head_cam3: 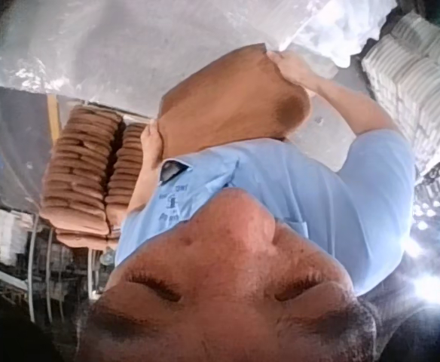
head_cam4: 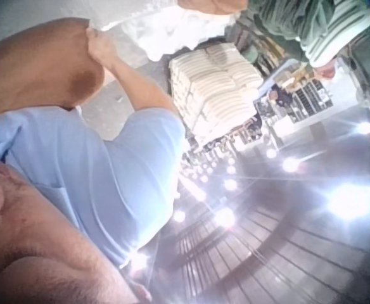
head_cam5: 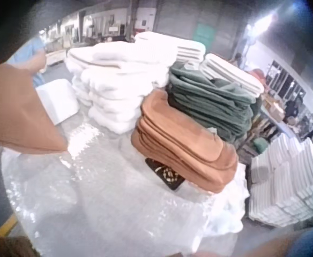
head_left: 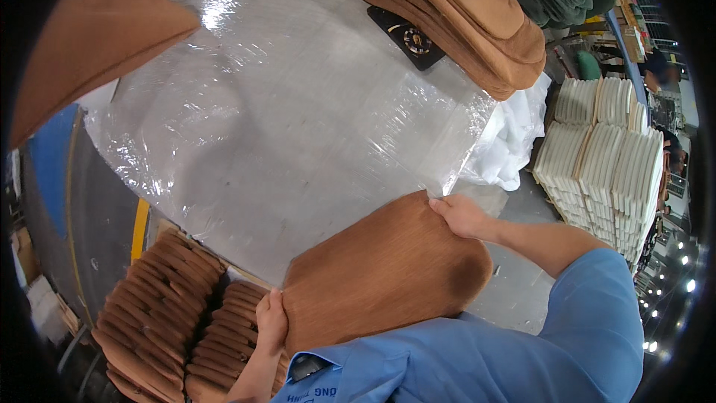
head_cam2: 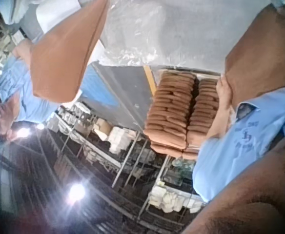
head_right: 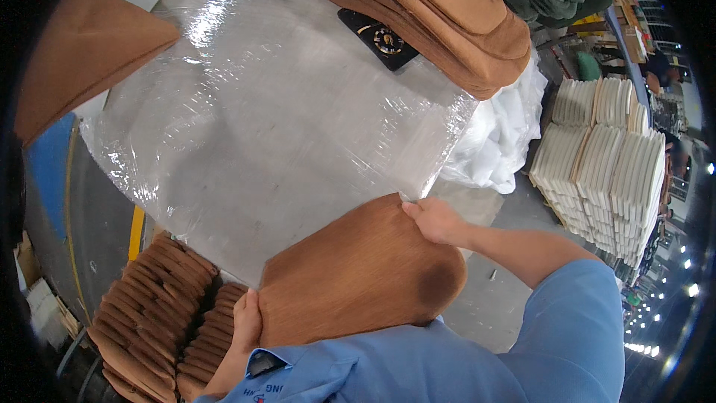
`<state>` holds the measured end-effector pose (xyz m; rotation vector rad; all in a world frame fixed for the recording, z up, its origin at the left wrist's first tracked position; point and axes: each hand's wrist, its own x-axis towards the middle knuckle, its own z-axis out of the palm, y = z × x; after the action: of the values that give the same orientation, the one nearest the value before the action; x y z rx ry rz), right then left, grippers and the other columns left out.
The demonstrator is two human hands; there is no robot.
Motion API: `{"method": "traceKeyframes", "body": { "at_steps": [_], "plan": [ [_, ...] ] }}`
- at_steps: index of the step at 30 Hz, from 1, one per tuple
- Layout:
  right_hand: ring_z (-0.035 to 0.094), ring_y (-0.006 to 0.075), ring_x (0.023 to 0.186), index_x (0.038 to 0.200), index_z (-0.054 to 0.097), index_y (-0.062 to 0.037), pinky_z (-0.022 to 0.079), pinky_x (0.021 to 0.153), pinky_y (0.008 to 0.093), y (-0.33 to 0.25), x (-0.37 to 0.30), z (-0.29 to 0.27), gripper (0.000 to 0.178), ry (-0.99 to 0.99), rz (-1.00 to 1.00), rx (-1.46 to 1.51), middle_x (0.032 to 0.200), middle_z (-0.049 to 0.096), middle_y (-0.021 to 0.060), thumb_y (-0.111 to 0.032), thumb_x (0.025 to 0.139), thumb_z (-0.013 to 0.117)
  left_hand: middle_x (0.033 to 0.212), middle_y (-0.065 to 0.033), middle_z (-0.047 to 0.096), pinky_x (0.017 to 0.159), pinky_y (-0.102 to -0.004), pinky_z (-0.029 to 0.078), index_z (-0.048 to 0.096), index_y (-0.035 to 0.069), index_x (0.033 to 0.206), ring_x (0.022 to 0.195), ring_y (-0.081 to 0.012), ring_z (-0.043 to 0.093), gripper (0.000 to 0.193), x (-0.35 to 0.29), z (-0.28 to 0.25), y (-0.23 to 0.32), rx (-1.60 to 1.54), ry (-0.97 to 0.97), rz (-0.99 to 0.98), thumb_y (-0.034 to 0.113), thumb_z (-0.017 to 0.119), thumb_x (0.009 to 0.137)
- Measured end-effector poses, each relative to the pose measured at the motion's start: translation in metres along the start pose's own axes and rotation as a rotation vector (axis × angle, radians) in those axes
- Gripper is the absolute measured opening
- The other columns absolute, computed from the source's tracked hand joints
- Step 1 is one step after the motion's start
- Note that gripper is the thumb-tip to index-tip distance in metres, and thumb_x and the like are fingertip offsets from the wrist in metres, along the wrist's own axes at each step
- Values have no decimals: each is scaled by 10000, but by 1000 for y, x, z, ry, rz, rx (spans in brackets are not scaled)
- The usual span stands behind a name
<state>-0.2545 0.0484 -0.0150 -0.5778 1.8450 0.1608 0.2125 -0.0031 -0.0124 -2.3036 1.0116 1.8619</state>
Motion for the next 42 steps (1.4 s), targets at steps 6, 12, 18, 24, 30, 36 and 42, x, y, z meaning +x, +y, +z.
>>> {"method": "traceKeyframes", "body": {
  "at_steps": [6, 12, 18, 24, 30, 36, 42],
  "plan": [
    [666, 440, 1123, 1171, 721, 10, 480, 1002, 501, 12, -6, 6, 635, 64, -134, -115, 1158, 707, 292, -518, 1087, 381, 1028, -101, 704, 869, -347, 501, 686, -74, 1105, 967, -173, 621, 469, 1, 0, -17, -150, -31, -64, 343, 474, 1118],
    [622, 475, 1184, 1148, 708, 14, 461, 1030, 494, -38, -45, -37, 676, 414, -477, -67, 1195, 694, 289, -551, 1089, 340, 1083, -95, 697, 923, -344, 500, 673, -16, 1127, 1021, -173, 626, 458, -38, -26, 33, -434, 80, 359, 398, 478, 1120],
    [664, 397, 1109, 1144, 685, 83, 460, 1019, 446, -101, -38, -90, 849, 789, -722, 628, 1116, 711, 303, -677, 1067, 314, 1269, -91, 629, 992, -333, 466, 547, 4, 1346, 1118, -170, 589, 465, -112, 4, 70, -745, 46, 896, 401, 519, 1107],
    [647, 264, 1010, 1095, 701, 36, 499, 945, 404, -117, 10, -71, 791, 546, -817, 1610, 1094, 703, 165, -702, 1040, 421, 1639, -165, 329, 1149, -408, 409, 197, 44, 1625, 1399, -271, 484, 938, -132, 73, 29, -423, 4, 1095, 6, 757, 873],
    [642, 233, 953, 1006, 693, -21, 519, 895, 392, -100, 16, -72, 700, 533, -881, 1537, 1018, 698, 129, -674, 1048, 445, 1667, -242, 239, 1222, -443, 330, -180, 165, 1653, 1520, -323, 328, 1363, -117, 65, -8, -271, -455, 1091, 12, 873, 801],
    [587, 195, 1091, 1359, 530, -76, 502, 958, 376, -102, -38, -55, 622, 193, -895, 1773, 1206, 604, 85, -614, 1047, 518, 1679, -229, 218, 1248, -438, 231, -161, 137, 1662, 1547, -316, 275, 1312, -134, 70, 8, -97, -521, 1058, 98, 863, 842],
    [559, 234, 1193, 1597, 290, -43, 474, 1015, 359, -76, -94, -37, 857, 527, -900, 1455, 1243, 584, 125, -261, 934, 788, 1607, -231, 322, 1171, -432, 377, -51, 79, 1670, 1431, -325, 439, 1176, -150, 105, 67, -173, -558, 1048, 120, 816, 876]
  ]
}}
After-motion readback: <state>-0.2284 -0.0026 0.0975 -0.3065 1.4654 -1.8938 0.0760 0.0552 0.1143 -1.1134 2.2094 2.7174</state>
